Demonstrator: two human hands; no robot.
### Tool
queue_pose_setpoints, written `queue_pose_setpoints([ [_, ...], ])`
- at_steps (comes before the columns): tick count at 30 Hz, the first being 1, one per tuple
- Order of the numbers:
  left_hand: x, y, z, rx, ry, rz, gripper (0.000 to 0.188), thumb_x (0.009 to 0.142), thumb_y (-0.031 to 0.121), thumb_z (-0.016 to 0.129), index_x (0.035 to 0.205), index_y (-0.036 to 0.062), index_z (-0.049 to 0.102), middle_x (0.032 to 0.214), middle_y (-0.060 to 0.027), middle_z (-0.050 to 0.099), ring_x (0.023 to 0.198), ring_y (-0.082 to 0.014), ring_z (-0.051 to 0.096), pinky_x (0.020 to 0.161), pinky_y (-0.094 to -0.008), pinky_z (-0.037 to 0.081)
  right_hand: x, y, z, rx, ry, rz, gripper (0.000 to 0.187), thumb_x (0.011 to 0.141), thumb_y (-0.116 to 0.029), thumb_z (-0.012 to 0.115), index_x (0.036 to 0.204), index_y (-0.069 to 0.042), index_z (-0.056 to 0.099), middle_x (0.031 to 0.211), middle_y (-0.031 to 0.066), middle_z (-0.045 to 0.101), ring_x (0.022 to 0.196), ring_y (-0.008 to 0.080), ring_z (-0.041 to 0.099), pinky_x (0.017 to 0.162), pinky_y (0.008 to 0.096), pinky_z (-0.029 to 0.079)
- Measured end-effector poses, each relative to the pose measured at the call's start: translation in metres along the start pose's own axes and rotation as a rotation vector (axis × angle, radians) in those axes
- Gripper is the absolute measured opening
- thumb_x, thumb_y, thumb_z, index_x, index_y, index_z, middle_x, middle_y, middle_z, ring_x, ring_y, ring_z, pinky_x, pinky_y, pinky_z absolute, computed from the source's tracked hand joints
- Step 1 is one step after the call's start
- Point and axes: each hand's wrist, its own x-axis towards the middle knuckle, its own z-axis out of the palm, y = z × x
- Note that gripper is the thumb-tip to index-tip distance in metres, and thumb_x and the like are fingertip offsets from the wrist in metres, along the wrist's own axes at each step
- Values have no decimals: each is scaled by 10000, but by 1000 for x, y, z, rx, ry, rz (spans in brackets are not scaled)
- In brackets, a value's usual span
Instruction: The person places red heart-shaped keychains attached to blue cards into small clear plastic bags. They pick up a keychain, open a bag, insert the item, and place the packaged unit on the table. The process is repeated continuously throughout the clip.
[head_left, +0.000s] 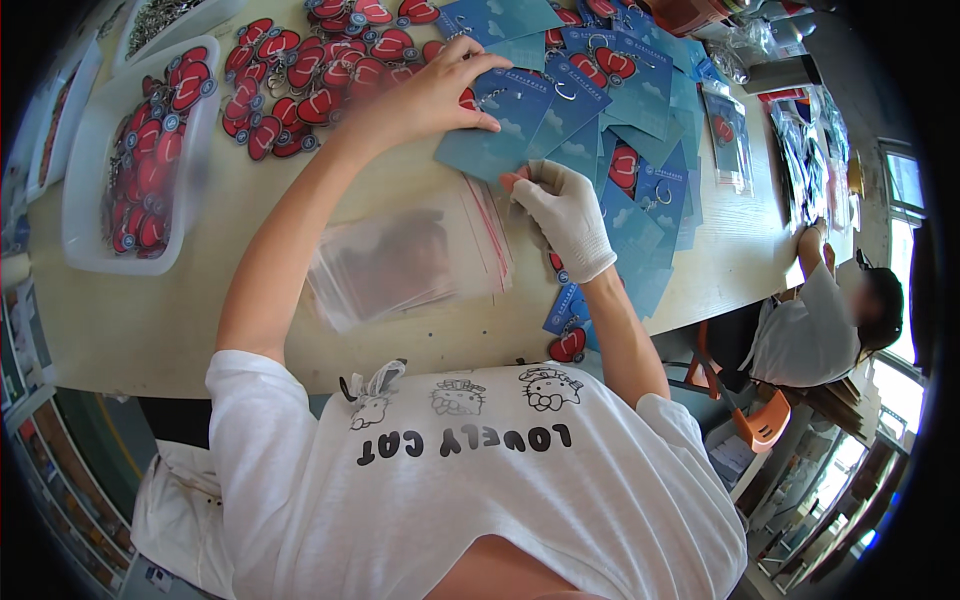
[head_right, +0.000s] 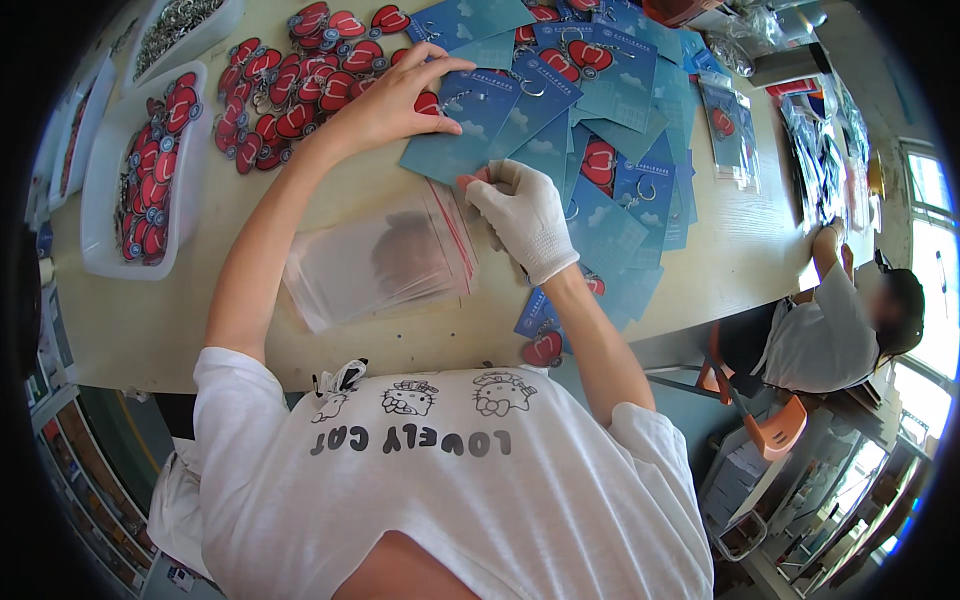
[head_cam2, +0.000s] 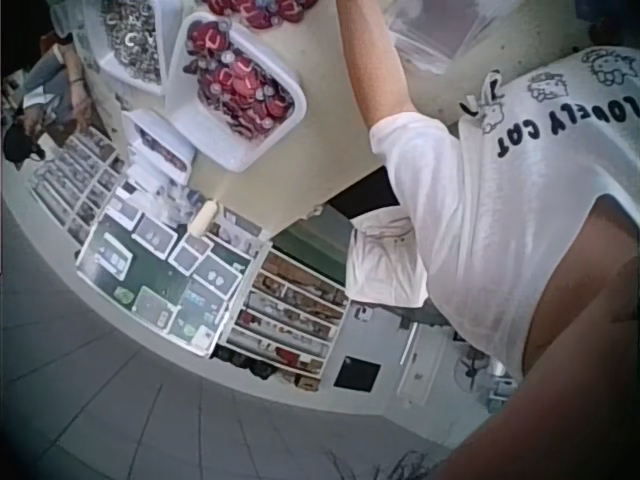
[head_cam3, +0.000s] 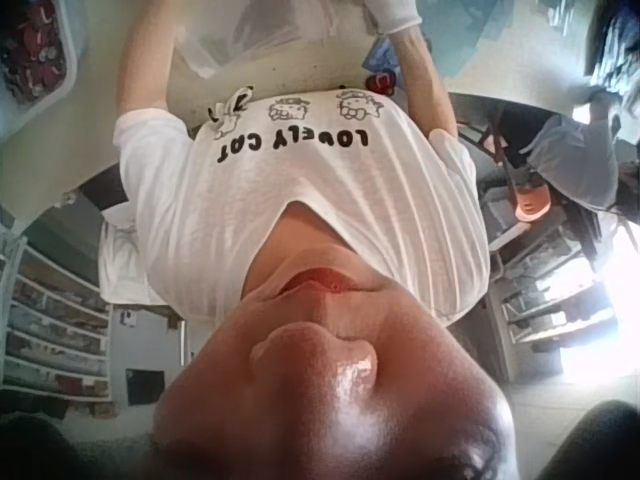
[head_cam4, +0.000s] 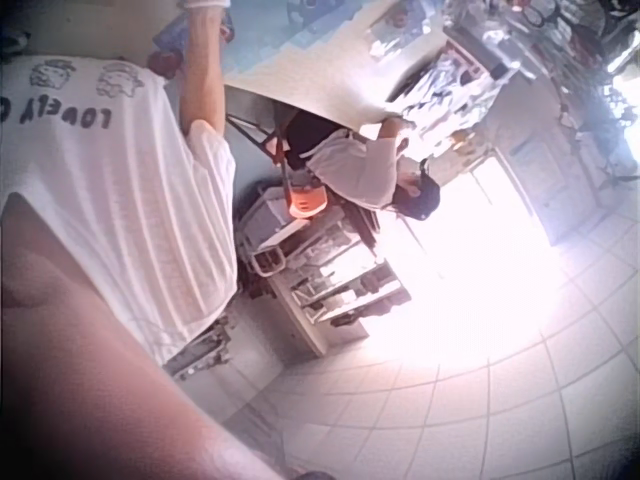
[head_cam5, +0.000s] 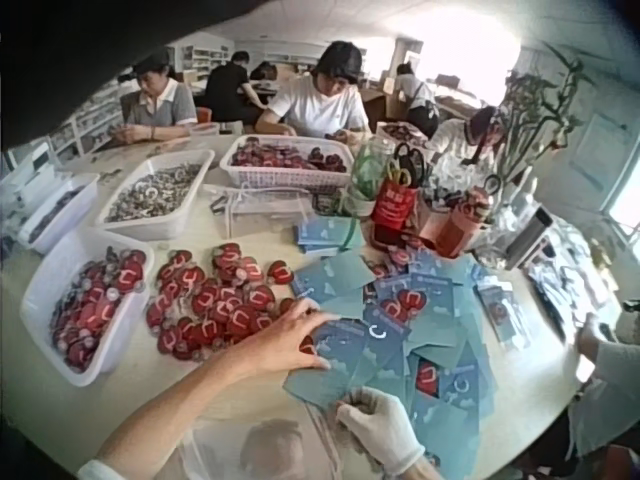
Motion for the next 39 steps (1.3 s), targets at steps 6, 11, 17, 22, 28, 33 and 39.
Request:
queue_pose_setpoints([
  [6,1,10,5,-195,-54,-58,440,778,89,719,1196,112,581,1041,-46,490,793,-132,560,731,-264,500,-2,9,6,-173,197,-264,203,848,-179,632,814,15,585,579,48,595,448,82,527,407,249,384],
  [11,-2,8,10,-203,10,-47,388,786,61,708,1159,87,602,1026,-35,499,798,-120,561,711,-254,500,-9,15,1,-567,192,-297,238,840,-192,661,798,30,587,524,66,559,448,80,528,425,278,400],
  [17,-7,6,5,-383,32,-91,324,813,47,697,1125,44,613,1031,-29,500,826,-94,551,717,-238,498,-2,11,6,-41,48,-89,161,863,-132,608,795,11,575,571,40,574,413,56,460,386,235,346],
  [22,-12,37,-36,-572,316,-137,382,853,109,676,1209,40,556,1061,-22,515,941,-84,535,839,-240,455,-28,3,-12,238,-42,-128,41,878,-45,514,892,-16,540,608,20,565,400,21,386,351,202,272],
  [28,-37,76,-63,-791,265,-205,605,868,552,581,1158,21,596,1022,-20,611,955,-71,547,798,-233,441,-17,-15,-19,226,-93,-354,137,899,11,475,797,-74,444,609,-19,480,442,7,342,388,173,241],
  [33,-39,96,-78,-641,142,-209,273,906,253,632,1076,40,643,880,24,638,675,-43,515,591,-198,417,-6,-27,-25,190,-173,-478,54,896,-10,474,860,-44,496,631,-32,468,471,5,350,409,182,260],
  [39,-37,108,-58,-814,360,-178,202,901,136,628,1063,16,623,818,15,621,650,-29,517,530,-191,406,0,-16,-15,525,-77,-434,132,919,-151,525,961,-29,550,683,-9,560,535,20,449,463,169,328],
])
